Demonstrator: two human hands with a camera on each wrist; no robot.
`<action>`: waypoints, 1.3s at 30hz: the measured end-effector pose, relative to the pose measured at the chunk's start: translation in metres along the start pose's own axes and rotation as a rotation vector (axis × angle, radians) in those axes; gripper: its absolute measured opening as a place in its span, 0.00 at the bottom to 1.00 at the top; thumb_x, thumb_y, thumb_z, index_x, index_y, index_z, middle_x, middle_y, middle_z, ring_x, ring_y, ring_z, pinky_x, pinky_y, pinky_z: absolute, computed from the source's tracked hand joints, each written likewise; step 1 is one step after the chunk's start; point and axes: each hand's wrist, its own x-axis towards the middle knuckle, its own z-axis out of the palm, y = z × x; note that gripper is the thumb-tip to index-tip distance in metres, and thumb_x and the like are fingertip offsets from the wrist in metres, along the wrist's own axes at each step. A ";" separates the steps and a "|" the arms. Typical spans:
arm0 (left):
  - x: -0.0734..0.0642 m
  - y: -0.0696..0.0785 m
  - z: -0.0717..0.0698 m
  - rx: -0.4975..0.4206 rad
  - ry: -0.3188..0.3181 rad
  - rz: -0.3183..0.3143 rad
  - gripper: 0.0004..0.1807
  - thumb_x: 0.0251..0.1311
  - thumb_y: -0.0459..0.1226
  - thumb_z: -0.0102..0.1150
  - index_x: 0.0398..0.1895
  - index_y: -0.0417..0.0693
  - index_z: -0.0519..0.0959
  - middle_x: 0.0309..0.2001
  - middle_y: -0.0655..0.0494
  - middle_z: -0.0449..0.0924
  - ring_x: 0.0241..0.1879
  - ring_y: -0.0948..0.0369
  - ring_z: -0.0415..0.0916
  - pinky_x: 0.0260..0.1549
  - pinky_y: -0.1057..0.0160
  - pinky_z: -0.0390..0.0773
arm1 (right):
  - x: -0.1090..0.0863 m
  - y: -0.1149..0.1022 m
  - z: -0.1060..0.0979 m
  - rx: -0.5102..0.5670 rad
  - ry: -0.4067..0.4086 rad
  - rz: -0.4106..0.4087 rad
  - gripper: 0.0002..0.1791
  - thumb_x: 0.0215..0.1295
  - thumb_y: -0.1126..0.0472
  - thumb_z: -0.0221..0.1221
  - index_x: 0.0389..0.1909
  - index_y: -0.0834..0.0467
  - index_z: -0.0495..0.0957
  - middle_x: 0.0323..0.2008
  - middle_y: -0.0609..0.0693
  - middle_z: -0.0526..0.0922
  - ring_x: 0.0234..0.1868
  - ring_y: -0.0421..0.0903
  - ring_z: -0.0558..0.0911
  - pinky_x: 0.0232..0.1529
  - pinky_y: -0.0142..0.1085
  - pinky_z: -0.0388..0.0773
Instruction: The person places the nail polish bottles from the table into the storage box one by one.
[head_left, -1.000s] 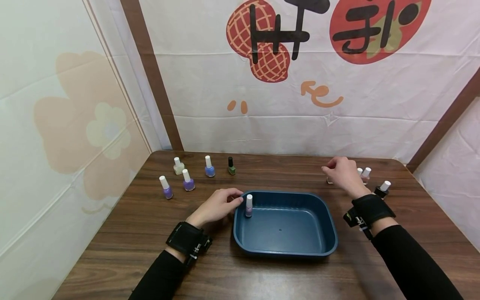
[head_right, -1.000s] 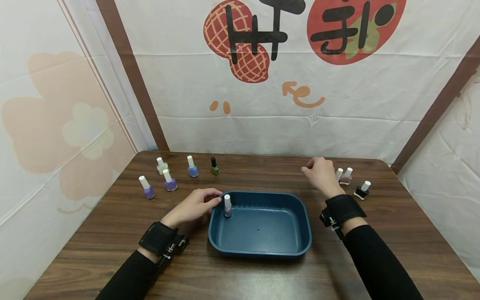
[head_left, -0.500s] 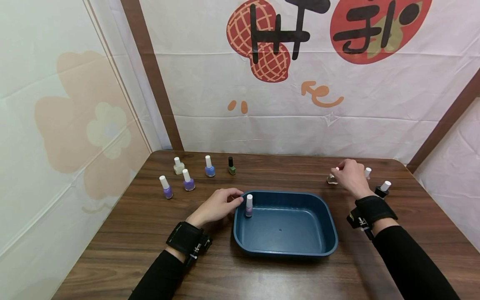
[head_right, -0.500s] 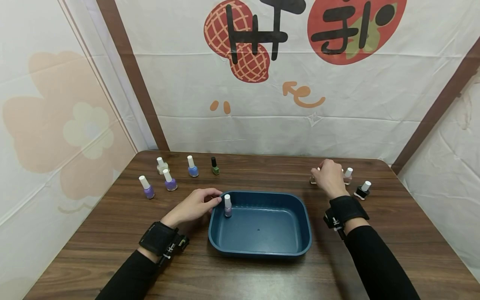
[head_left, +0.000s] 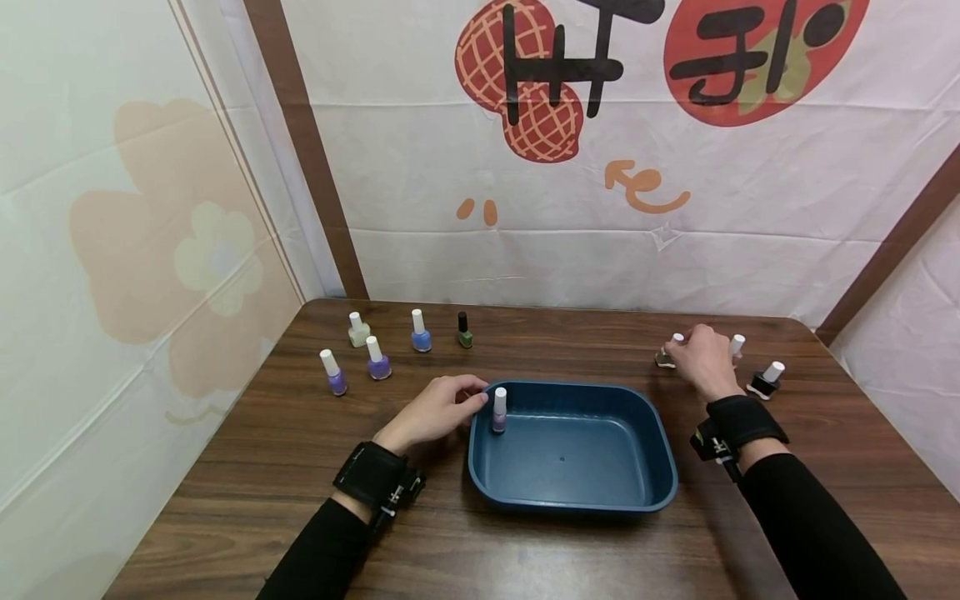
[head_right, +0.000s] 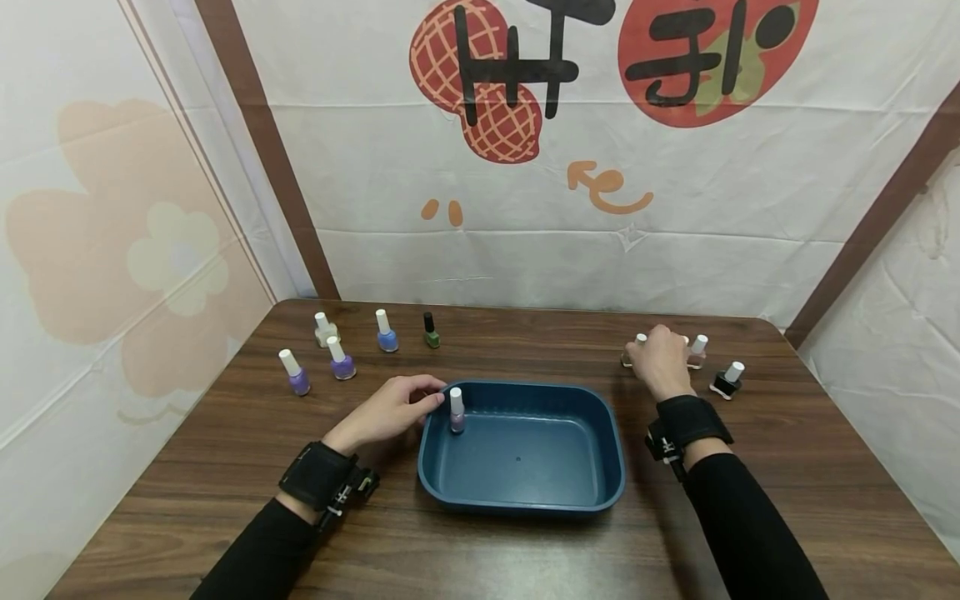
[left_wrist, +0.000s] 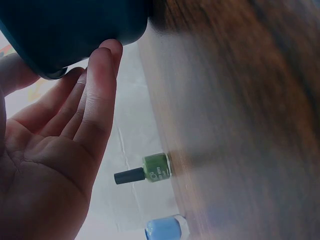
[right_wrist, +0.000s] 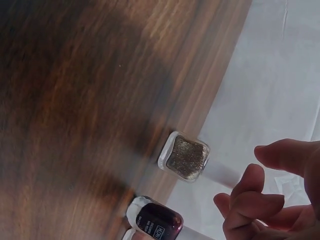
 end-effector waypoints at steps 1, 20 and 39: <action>0.000 0.000 0.000 0.001 0.000 0.000 0.16 0.71 0.41 0.48 0.56 0.48 0.77 0.42 0.48 0.82 0.30 0.56 0.80 0.30 0.62 0.78 | 0.000 0.000 0.001 0.001 -0.001 0.002 0.15 0.61 0.58 0.52 0.24 0.66 0.78 0.23 0.61 0.79 0.27 0.57 0.76 0.27 0.44 0.68; 0.000 -0.001 0.000 0.010 0.001 0.006 0.16 0.72 0.42 0.48 0.57 0.49 0.77 0.42 0.50 0.82 0.30 0.57 0.79 0.30 0.62 0.78 | 0.008 0.002 0.022 0.018 0.026 0.089 0.14 0.60 0.62 0.53 0.25 0.70 0.77 0.25 0.65 0.79 0.34 0.63 0.74 0.49 0.56 0.67; 0.001 -0.001 0.000 0.008 0.002 -0.009 0.15 0.71 0.41 0.48 0.56 0.49 0.77 0.41 0.51 0.82 0.30 0.56 0.79 0.30 0.62 0.78 | 0.014 0.001 0.029 0.044 0.001 0.123 0.15 0.65 0.61 0.52 0.19 0.63 0.70 0.19 0.59 0.72 0.27 0.57 0.73 0.31 0.44 0.70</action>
